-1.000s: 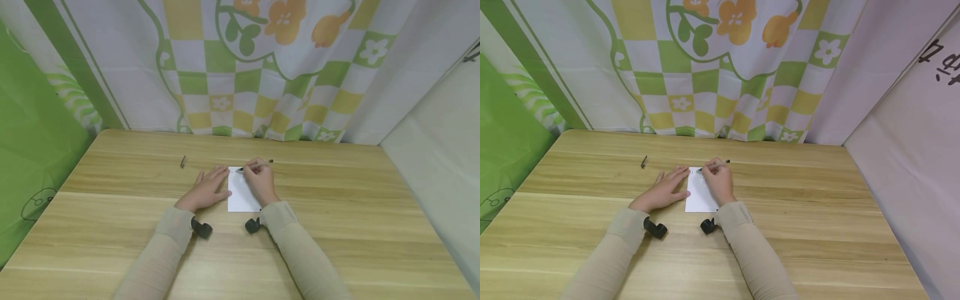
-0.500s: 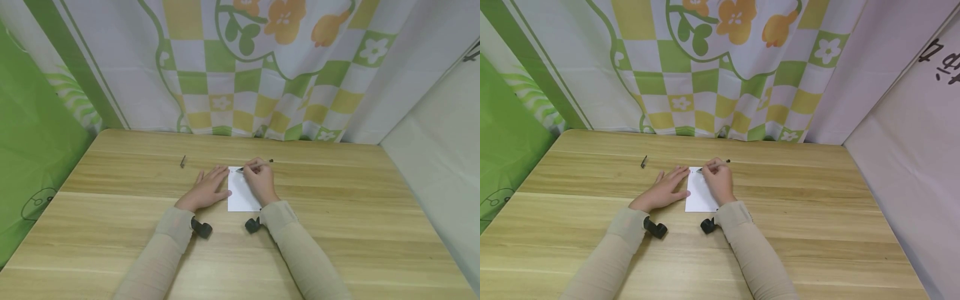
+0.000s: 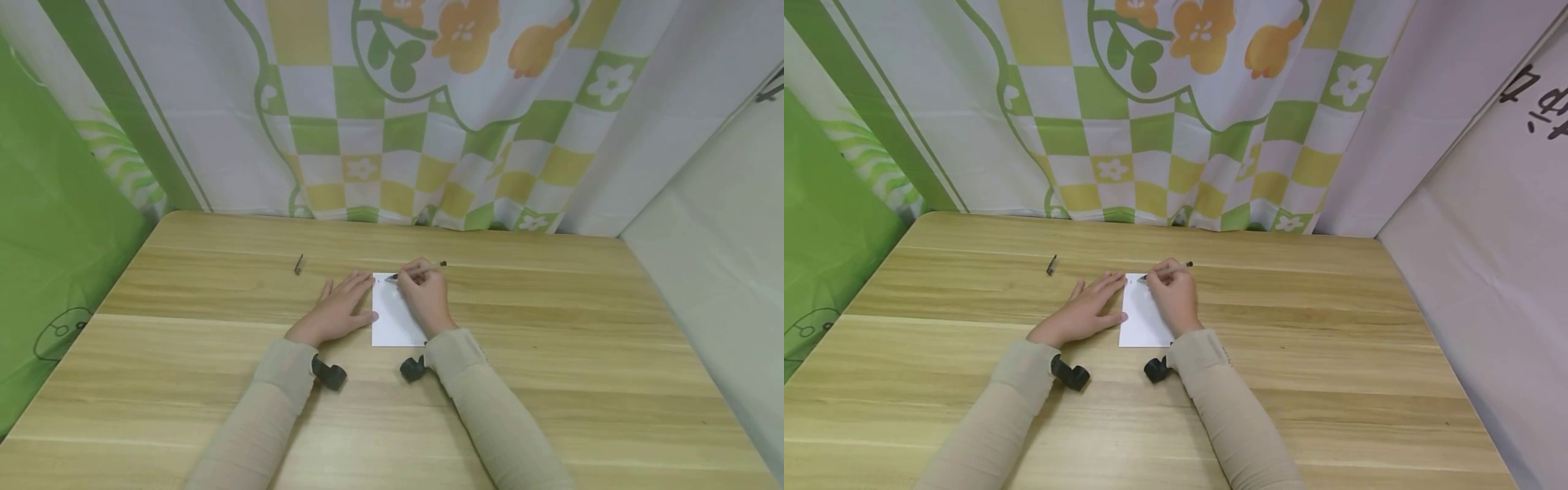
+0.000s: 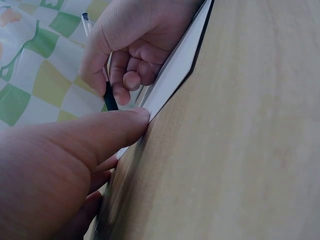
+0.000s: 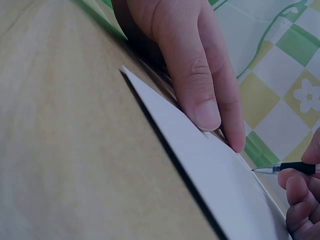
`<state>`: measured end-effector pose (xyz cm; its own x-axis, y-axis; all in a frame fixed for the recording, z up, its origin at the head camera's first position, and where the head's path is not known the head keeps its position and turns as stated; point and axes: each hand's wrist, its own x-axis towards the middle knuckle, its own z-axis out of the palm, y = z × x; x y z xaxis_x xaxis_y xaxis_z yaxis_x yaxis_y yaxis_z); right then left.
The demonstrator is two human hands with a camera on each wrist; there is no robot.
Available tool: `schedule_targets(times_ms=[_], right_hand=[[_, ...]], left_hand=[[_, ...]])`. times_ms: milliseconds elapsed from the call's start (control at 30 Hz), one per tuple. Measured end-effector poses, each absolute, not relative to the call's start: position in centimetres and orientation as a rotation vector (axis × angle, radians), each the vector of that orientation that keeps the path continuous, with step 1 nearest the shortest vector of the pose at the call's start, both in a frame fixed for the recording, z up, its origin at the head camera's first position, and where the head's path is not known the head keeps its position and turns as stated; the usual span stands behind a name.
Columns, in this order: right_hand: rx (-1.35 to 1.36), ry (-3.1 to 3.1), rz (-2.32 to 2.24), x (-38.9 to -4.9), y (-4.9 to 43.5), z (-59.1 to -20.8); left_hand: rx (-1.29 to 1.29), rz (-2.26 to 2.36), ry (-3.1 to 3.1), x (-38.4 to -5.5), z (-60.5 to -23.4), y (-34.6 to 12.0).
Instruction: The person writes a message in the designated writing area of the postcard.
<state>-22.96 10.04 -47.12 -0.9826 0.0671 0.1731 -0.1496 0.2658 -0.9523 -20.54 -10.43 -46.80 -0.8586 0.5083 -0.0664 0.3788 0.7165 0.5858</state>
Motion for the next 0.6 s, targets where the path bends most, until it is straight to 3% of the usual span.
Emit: schedule_targets(times_ms=[600], right_hand=[[0.071,-2.363,1.797,-22.88,9.97,-46.98]], left_hand=[[0.701,0.831,2.695,-20.22,-46.08,-10.33]])
